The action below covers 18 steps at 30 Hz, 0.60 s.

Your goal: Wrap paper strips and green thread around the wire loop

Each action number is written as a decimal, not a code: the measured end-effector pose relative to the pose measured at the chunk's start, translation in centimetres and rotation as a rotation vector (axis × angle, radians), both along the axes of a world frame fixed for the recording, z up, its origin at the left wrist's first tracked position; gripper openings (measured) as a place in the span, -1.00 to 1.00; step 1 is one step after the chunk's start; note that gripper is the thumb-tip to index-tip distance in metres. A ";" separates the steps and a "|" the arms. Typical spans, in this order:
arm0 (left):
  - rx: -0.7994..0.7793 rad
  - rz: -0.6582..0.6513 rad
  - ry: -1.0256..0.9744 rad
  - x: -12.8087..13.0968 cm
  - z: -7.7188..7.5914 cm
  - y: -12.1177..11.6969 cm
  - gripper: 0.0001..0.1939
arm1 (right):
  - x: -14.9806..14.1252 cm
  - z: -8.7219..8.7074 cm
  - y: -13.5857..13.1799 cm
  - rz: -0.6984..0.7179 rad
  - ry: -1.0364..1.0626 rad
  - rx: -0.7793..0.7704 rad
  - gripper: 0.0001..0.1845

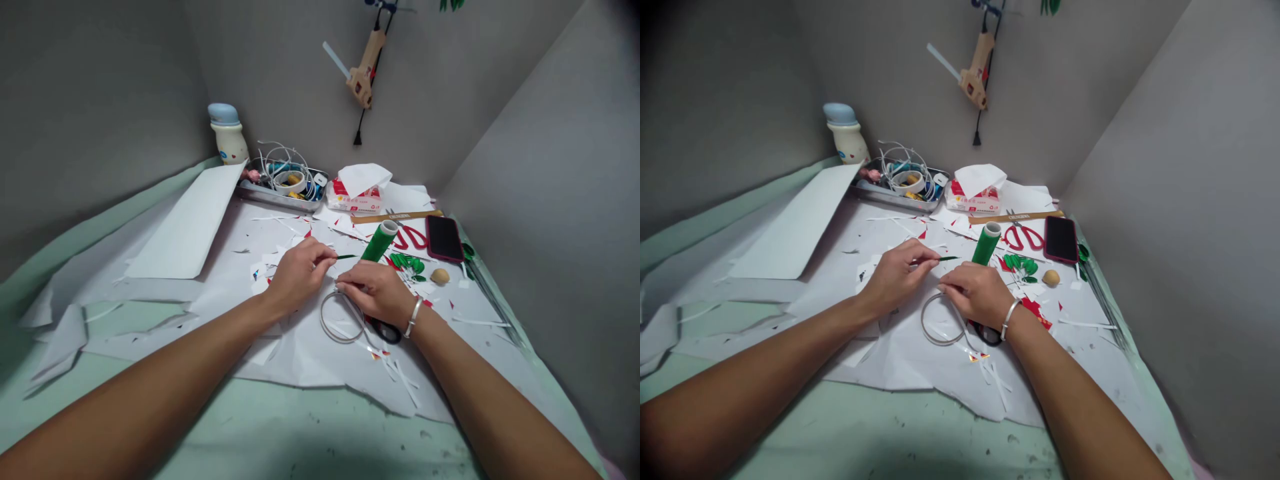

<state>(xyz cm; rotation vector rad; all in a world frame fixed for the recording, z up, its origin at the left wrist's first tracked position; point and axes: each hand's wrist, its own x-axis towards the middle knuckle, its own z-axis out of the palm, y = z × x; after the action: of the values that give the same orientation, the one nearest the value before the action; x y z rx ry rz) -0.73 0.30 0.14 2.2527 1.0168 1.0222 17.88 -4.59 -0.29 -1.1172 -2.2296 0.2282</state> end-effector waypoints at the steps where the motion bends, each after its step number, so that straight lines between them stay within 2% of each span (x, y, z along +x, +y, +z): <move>1: 0.019 0.002 0.061 0.0 -0.2 0.0 -0.84 | -0.2 0.2 -0.2 -0.003 -0.005 0.041 -0.84; 3: 0.077 -0.049 0.186 0.1 -0.5 -0.1 -0.83 | -0.3 0.6 -0.3 -0.047 0.029 0.102 -0.84; 5: 0.146 -0.163 0.253 0.1 -0.5 -0.4 -0.82 | 0.1 0.6 0.0 -0.119 0.098 0.108 -0.83; 8: 0.191 -0.277 0.191 0.2 -0.2 -0.7 -0.81 | 1.2 0.0 0.8 -0.221 0.221 0.026 -0.83; 10: 0.148 -0.251 0.079 0.1 0.2 -0.8 -0.82 | 1.6 -0.5 1.1 -0.231 0.242 -0.068 -0.82; 13: 0.056 -0.110 -0.053 0.1 0.3 -0.5 -0.85 | 1.3 -0.6 0.9 -0.127 0.165 -0.109 -0.84; 16: 0.030 0.009 -0.001 0.0 0.0 -0.1 -0.84 | 0.3 0.0 0.2 -0.012 0.060 -0.022 -0.85; 18: 0.055 -0.009 0.115 0.1 -0.3 -0.1 -0.82 | -0.1 0.5 -0.2 -0.021 0.039 0.063 -0.84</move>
<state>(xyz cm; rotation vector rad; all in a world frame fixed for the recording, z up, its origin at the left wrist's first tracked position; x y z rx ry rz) -0.65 0.19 -0.14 2.3824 1.0356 0.9375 17.79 -4.76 0.25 -1.0924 -2.1748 0.1687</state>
